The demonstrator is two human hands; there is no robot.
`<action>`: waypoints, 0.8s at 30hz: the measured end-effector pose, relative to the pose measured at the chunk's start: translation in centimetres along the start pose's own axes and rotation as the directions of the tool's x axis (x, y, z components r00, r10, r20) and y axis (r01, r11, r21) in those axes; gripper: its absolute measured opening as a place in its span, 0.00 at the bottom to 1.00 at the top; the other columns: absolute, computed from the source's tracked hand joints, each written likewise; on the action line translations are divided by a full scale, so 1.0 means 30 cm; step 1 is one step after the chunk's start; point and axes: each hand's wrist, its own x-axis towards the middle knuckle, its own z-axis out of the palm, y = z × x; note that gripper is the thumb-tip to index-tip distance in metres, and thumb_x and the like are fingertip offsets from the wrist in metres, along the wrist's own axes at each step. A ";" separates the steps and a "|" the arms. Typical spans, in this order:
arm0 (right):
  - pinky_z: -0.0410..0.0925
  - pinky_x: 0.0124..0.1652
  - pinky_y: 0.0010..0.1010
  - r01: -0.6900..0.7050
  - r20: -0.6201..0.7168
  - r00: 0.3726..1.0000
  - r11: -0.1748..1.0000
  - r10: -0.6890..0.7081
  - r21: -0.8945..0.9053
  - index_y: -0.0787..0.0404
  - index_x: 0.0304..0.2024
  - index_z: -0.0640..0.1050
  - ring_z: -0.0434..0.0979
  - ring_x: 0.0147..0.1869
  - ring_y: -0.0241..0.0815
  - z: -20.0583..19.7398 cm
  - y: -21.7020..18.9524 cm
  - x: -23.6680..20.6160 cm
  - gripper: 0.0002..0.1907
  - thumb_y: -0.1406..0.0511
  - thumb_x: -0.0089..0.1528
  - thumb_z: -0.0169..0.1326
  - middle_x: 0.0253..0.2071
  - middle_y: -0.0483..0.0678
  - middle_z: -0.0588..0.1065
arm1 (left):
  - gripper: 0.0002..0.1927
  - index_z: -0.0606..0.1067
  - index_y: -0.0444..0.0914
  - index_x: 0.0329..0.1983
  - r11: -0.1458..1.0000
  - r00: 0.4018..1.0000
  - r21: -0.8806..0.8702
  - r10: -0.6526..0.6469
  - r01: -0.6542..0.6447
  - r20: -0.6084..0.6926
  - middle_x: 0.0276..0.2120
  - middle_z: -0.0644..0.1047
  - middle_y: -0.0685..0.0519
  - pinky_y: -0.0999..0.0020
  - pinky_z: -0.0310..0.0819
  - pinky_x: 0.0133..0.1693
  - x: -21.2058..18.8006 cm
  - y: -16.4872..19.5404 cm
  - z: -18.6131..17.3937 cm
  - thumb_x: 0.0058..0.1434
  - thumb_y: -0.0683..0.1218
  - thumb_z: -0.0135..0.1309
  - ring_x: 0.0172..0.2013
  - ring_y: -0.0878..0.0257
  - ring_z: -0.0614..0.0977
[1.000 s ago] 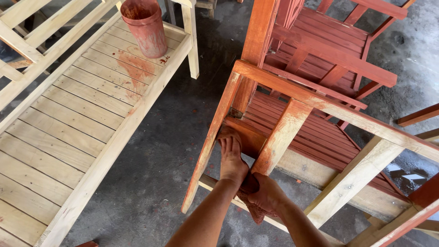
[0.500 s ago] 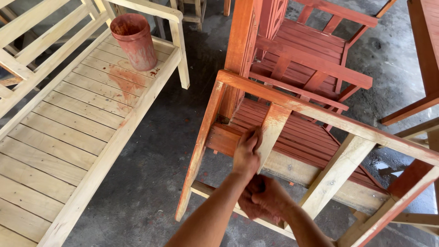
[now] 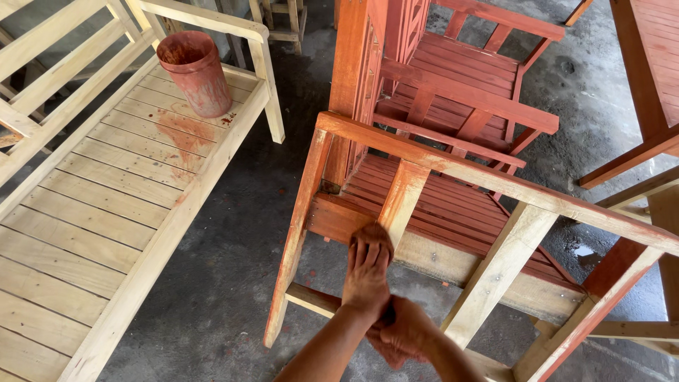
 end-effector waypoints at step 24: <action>0.75 0.58 0.30 -0.064 0.033 0.997 0.996 0.066 -0.059 0.59 0.55 0.78 0.84 0.52 0.46 -0.051 0.066 0.022 0.30 0.70 0.48 0.62 0.48 0.51 0.83 | 0.33 0.46 0.30 0.75 0.952 0.971 0.278 0.061 -0.126 0.232 0.74 0.48 0.37 0.47 0.32 0.72 -0.004 0.040 -0.007 0.72 0.53 0.29 0.74 0.41 0.41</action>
